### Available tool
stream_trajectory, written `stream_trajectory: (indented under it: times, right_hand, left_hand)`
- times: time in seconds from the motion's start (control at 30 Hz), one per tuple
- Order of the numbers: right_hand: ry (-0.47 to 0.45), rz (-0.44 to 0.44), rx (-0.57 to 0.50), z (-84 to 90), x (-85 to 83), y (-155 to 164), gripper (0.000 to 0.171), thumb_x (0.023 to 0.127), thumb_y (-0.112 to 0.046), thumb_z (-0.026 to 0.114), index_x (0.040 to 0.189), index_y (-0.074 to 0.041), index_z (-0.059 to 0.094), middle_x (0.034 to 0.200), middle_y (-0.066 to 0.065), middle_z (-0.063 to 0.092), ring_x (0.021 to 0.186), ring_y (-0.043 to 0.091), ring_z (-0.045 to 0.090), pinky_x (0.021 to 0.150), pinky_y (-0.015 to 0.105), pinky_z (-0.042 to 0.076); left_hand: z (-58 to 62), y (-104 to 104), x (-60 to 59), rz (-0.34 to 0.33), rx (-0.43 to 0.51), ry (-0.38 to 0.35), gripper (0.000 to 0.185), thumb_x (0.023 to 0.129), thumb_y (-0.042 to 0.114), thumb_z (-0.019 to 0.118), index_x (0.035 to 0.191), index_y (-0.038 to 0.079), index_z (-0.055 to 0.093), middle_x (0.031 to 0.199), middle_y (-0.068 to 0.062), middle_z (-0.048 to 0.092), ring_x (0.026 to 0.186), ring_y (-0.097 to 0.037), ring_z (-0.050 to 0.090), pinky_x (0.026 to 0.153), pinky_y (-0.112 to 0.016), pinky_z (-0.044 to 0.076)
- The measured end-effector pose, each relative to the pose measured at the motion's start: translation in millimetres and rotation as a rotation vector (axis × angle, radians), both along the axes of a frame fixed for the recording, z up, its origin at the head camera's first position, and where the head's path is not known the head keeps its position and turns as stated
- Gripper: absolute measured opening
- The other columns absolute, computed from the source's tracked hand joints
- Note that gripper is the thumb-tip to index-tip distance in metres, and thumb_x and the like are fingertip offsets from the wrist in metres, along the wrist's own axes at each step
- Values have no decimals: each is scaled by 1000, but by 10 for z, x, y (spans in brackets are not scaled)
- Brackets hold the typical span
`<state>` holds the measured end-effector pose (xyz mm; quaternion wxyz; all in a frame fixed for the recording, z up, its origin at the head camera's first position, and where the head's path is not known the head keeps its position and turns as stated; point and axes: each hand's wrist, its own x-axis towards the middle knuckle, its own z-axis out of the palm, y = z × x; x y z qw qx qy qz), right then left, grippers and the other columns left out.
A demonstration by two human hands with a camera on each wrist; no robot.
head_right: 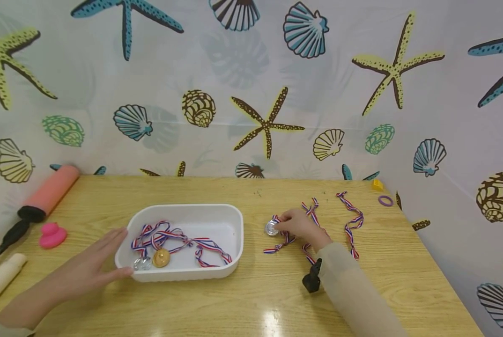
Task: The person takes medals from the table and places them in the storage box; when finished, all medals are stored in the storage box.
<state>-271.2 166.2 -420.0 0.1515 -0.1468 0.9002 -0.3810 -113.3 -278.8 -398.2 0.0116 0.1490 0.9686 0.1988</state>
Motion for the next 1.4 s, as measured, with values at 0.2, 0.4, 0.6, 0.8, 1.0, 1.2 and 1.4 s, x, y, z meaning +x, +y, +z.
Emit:
stream_trajectory:
  times: [0.2, 0.4, 0.6, 0.8, 1.0, 1.2, 1.4]
  right_hand:
    - [-87, -28, -42, 140, -5, 55, 19, 87, -21, 63, 86, -2, 62, 65, 1, 50, 53, 13, 42, 48, 26, 37]
    - [-138, -52, -128, 358, -7, 74, 23, 89, -21, 62, 95, 1, 61, 61, 2, 46, 50, 14, 39, 49, 29, 36]
    - [-94, -13, -152, 658, -5, 105, 25, 91, -26, 60, 77, -8, 50, 56, -1, 35, 49, 15, 33, 49, 28, 34]
    - [-34, 6, -159, 1094, -8, 87, 27, 92, -26, 58, 77, -5, 49, 55, -1, 34, 50, 14, 32, 51, 28, 36]
    - [39, -1, -203, 1573, 10, 16, 26, 90, -27, 60, 79, -5, 51, 55, 0, 34, 51, 15, 33, 54, 29, 36]
    - [129, 8, -237, 2001, 32, -145, 26, 90, -27, 61, 78, -5, 52, 55, 0, 34, 51, 16, 32, 52, 30, 34]
    - [181, 43, -214, 2244, 106, -412, 27, 89, -26, 62, 79, -3, 52, 56, 2, 36, 53, 17, 36, 53, 30, 35]
  left_hand:
    - [-1, -3, -1, 3, -4, 0, 91, 82, 56, 59, 143, -3, 25, 147, -22, 21, 132, -43, 18, 100, -60, 23]
    - [1, -3, 4, 6, -6, 2, 91, 82, 56, 59, 143, -2, 25, 147, -22, 21, 132, -42, 18, 100, -60, 23]
    - [8, 9, 5, 5, -5, 3, 91, 82, 56, 59, 143, -2, 25, 147, -22, 22, 132, -42, 19, 100, -60, 23]
    - [19, 19, 10, 0, -5, 8, 91, 81, 55, 59, 142, -4, 26, 146, -23, 22, 131, -43, 19, 100, -60, 24]
    - [23, 9, 7, 4, -5, 4, 91, 82, 55, 59, 142, -4, 26, 146, -24, 22, 131, -44, 20, 100, -60, 23]
    - [-1, -5, -8, 2, -5, 0, 91, 82, 55, 59, 143, -3, 25, 146, -23, 22, 132, -43, 18, 99, -61, 23]
    - [-6, -3, -17, 1, -1, -9, 91, 82, 56, 59, 143, -2, 25, 147, -23, 21, 132, -43, 18, 99, -61, 23]
